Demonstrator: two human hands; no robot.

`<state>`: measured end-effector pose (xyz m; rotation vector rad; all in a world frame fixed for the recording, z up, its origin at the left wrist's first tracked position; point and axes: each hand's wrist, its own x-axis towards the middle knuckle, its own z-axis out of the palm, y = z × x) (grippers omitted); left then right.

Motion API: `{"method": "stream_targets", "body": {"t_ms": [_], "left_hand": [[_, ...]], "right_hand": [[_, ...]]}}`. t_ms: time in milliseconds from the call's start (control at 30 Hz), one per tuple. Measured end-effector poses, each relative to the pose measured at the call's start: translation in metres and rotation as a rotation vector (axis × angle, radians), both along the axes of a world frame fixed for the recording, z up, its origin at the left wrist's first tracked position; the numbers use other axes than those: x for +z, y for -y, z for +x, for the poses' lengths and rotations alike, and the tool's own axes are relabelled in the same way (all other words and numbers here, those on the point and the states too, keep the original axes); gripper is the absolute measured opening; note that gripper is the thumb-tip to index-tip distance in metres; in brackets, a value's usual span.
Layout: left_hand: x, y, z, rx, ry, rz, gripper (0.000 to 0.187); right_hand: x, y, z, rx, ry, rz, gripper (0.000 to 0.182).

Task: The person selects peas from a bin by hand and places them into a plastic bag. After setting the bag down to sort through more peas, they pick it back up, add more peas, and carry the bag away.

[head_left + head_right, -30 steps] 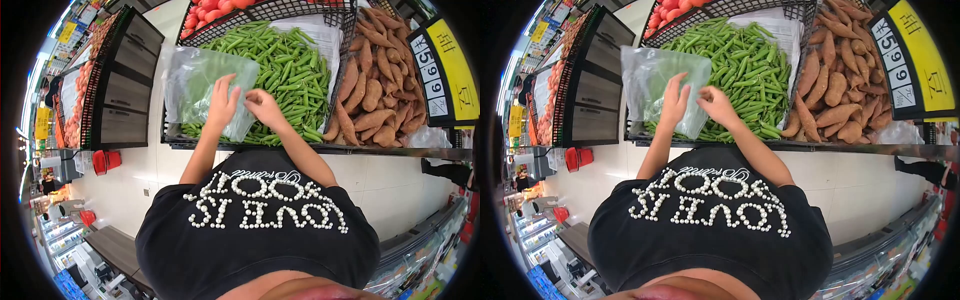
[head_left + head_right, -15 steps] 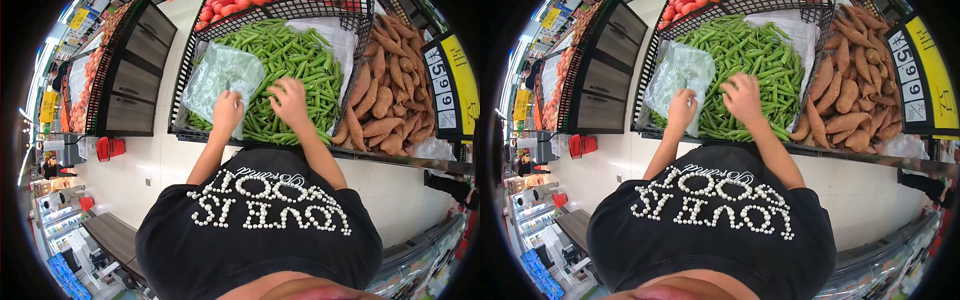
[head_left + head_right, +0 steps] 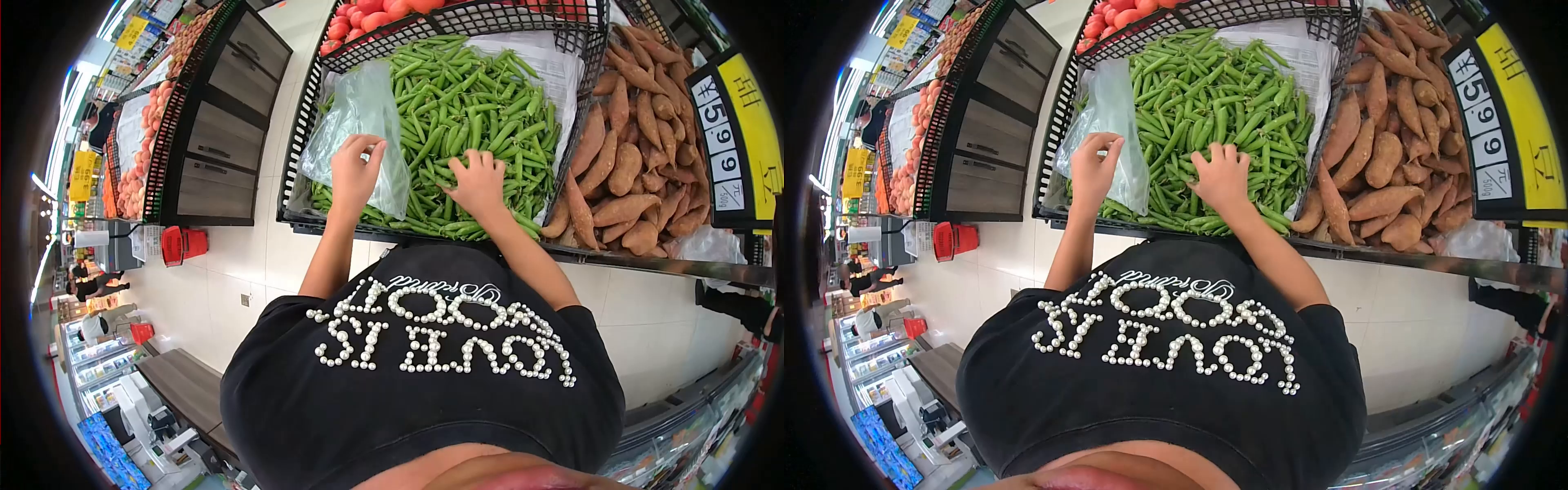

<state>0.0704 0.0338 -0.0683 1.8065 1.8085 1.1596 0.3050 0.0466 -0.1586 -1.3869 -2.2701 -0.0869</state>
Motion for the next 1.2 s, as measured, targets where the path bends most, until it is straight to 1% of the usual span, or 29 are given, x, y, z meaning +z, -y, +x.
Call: {"method": "stream_targets", "body": {"t_ms": [100, 133, 200, 300, 367, 467, 567, 600, 633, 700, 733, 833, 867, 967, 1100, 1133, 1200], "left_hand": [[0.006, -0.002, 0.001, 0.016, -0.011, 0.109, 0.011], [0.005, -0.003, 0.0, -0.04, -0.035, 0.088, 0.011], [0.002, -0.003, 0.001, -0.163, -0.079, 0.039, 0.013], [0.0, -0.004, 0.009, -0.14, -0.15, -0.039, 0.019], [0.002, -0.007, 0.01, -0.08, 0.004, -0.044, 0.022], [-0.002, -0.006, 0.011, -0.023, 0.221, -0.018, 0.024], [-0.01, -0.007, 0.01, 0.011, 0.402, -0.019, 0.022], [-0.012, -0.009, 0.007, 0.026, 0.456, -0.026, 0.021], [-0.013, -0.01, 0.004, 0.02, 0.472, -0.054, 0.02], [-0.014, -0.011, 0.0, 0.006, 0.507, -0.111, 0.019], [-0.014, -0.011, 0.0, 0.004, 0.503, -0.112, 0.018], [-0.012, -0.011, 0.005, -0.016, 0.484, -0.112, 0.016], [-0.012, -0.011, 0.009, -0.029, 0.471, -0.111, 0.015], [-0.009, -0.01, 0.019, -0.056, 0.44, -0.114, 0.013], [-0.009, -0.007, 0.027, -0.063, 0.394, -0.084, 0.012], [-0.008, -0.006, 0.03, -0.056, 0.442, -0.085, 0.011], [-0.003, -0.002, 0.035, -0.043, 0.532, -0.086, 0.009]], "right_hand": [[-0.016, 0.005, 0.002, 0.013, -0.087, 0.074, 0.036], [-0.009, 0.007, 0.001, 0.025, -0.159, 0.073, 0.03], [-0.012, 0.006, 0.001, 0.055, -0.234, 0.058, 0.029], [-0.009, 0.003, 0.004, 0.078, -0.343, 0.059, 0.028], [-0.012, 0.002, 0.006, 0.079, -0.419, 0.029, 0.029], [-0.01, -0.005, 0.006, 0.089, -0.558, -0.048, 0.025], [0.002, -0.021, 0.006, 0.04, -0.724, -0.077, 0.028], [0.01, -0.026, 0.009, -0.029, -0.742, -0.168, 0.033], [0.013, -0.034, 0.01, -0.075, -0.778, -0.15, 0.034], [0.03, -0.044, 0.011, -0.17, -0.985, -0.325, 0.034], [0.042, -0.047, 0.012, -0.145, -1.079, -0.356, 0.031], [0.067, -0.048, 0.016, 0.047, -1.339, -0.541, 0.027], [0.079, -0.043, 0.016, 0.065, -1.347, -0.626, 0.024], [0.087, -0.032, 0.012, 0.181, -1.419, -0.875, 0.021], [0.092, -0.018, 0.005, 0.248, -1.476, -1.265, 0.021], [0.088, -0.016, 0.001, 0.282, -1.529, -1.365, 0.022], [0.083, -0.015, -0.014, 0.223, -1.57, -1.496, 0.022]]}}
